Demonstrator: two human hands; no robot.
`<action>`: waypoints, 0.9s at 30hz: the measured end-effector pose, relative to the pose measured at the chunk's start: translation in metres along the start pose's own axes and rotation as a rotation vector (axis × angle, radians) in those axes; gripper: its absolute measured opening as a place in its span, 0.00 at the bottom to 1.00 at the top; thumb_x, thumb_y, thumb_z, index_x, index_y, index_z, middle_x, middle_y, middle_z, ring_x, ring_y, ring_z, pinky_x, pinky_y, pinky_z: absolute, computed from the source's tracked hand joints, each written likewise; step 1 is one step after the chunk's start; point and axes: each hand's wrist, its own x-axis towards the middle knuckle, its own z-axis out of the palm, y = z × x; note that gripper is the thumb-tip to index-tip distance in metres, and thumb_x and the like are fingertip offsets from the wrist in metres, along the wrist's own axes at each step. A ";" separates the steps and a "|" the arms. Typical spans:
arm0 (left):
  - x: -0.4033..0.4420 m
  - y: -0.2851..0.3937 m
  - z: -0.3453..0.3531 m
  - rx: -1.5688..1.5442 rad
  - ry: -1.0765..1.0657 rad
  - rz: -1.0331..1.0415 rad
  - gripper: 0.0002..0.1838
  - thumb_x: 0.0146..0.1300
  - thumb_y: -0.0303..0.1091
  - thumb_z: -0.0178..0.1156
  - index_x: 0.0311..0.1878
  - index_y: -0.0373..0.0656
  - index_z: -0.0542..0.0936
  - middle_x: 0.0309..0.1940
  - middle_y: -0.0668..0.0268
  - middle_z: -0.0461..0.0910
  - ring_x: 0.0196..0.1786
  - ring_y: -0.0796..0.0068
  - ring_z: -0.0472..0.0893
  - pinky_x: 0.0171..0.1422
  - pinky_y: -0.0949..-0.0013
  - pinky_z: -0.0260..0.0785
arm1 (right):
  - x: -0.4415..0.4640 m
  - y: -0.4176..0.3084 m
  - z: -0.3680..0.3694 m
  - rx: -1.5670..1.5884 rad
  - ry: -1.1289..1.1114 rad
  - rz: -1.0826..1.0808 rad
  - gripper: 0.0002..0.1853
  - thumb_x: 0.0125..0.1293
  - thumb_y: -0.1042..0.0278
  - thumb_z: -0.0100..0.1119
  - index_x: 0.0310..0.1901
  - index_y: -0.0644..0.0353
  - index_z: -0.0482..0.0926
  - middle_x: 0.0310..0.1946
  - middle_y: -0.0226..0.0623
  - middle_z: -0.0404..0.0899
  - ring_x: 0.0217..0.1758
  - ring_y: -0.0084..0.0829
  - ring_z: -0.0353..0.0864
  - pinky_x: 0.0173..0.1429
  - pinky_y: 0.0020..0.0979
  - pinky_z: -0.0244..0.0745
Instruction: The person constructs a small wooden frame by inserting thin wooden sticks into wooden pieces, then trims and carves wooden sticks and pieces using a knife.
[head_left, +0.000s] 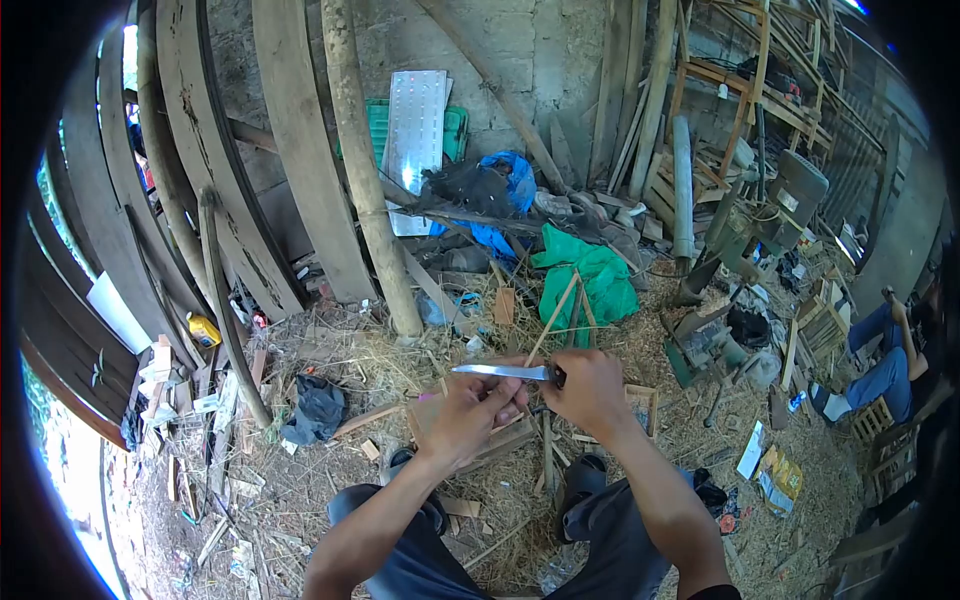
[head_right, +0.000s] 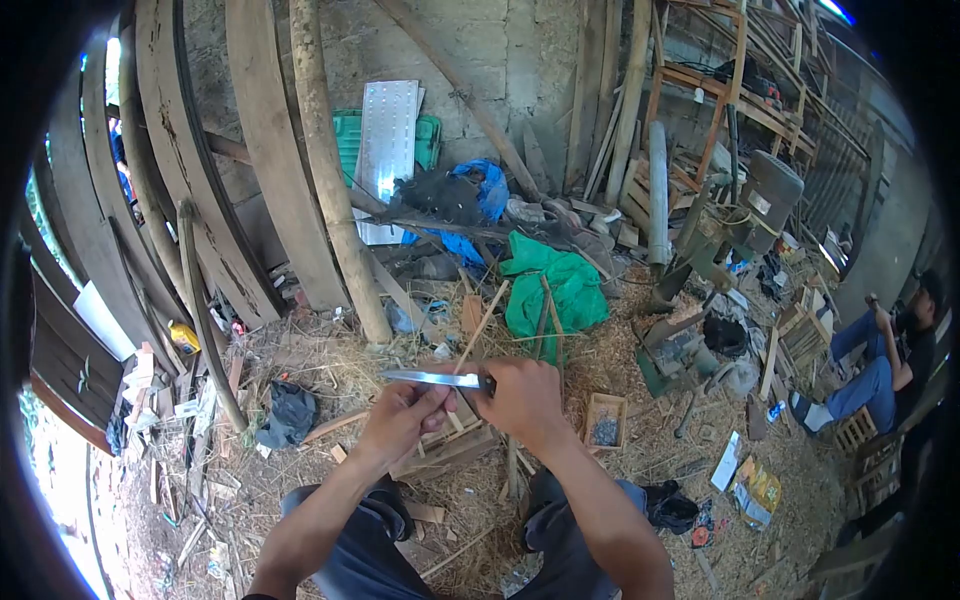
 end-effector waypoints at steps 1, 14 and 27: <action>-0.001 -0.003 0.001 -0.063 -0.004 -0.049 0.11 0.71 0.32 0.55 0.50 0.36 0.76 0.32 0.68 0.75 0.26 0.86 0.64 0.29 0.81 0.56 | 0.000 0.000 0.001 0.000 0.001 -0.001 0.08 0.50 0.65 0.67 0.25 0.59 0.79 0.21 0.39 0.79 0.25 0.43 0.81 0.30 0.39 0.74; 0.000 -0.005 0.010 -0.435 -0.053 -0.130 0.13 0.72 0.29 0.52 0.56 0.37 0.73 0.30 0.70 0.68 0.25 0.87 0.61 0.27 0.82 0.54 | 0.023 0.062 0.006 -0.418 0.177 0.332 0.04 0.55 0.67 0.60 0.27 0.55 0.82 0.22 0.42 0.82 0.25 0.43 0.83 0.30 0.41 0.78; 0.003 -0.004 0.008 -0.512 -0.096 -0.247 0.10 0.72 0.28 0.50 0.54 0.39 0.71 0.30 0.70 0.67 0.24 0.87 0.59 0.26 0.82 0.53 | 0.003 0.014 0.016 -0.111 0.115 0.003 0.03 0.51 0.70 0.63 0.24 0.56 0.79 0.21 0.40 0.81 0.24 0.44 0.82 0.31 0.41 0.77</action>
